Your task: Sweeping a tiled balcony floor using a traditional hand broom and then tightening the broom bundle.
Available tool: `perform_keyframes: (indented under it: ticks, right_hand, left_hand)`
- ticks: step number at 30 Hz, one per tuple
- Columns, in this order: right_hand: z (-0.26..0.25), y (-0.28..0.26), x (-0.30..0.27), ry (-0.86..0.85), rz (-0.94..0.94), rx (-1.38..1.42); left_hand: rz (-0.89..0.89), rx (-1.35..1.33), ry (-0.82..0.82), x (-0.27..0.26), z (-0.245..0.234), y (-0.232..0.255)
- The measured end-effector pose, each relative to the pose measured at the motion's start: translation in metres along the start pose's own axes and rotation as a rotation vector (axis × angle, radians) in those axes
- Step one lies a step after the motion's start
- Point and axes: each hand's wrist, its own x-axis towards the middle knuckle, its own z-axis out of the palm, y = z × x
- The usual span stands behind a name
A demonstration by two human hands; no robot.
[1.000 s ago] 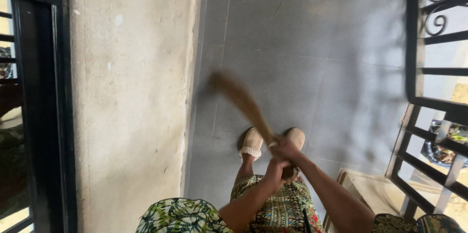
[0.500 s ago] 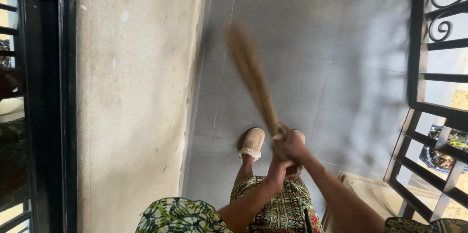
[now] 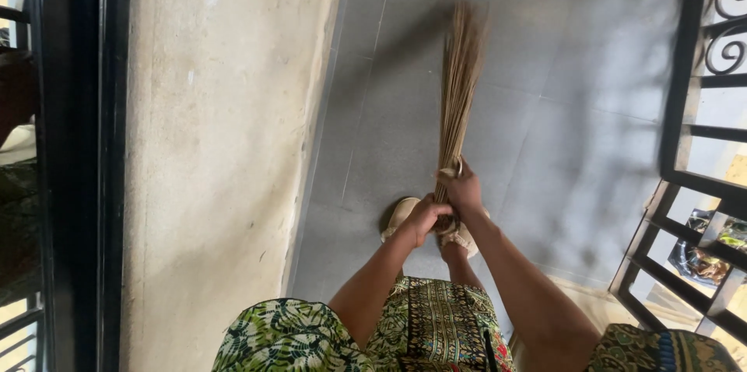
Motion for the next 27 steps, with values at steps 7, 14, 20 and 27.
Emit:
perform_keyframes:
  ticks: [7,14,20,27]
  right_hand:
    - [0.040,0.044,0.003,-0.328,-0.122,-0.266]
    - [0.048,0.000,0.070,-0.132,0.153,-0.055]
    - [0.052,-0.071,0.045,0.036,-0.194,0.163]
    - [0.089,-0.027,0.046,-0.321,-0.066,-0.174]
  left_hand:
    - [0.517,-0.386,-0.063,-0.057,0.023,-0.065]
    - [0.046,-0.155,-0.053,0.037,-0.047,0.010]
    - [0.332,-0.138,-0.095,0.002,-0.060,0.046]
    - [0.249,-0.325,0.181,-0.033,-0.046,0.018]
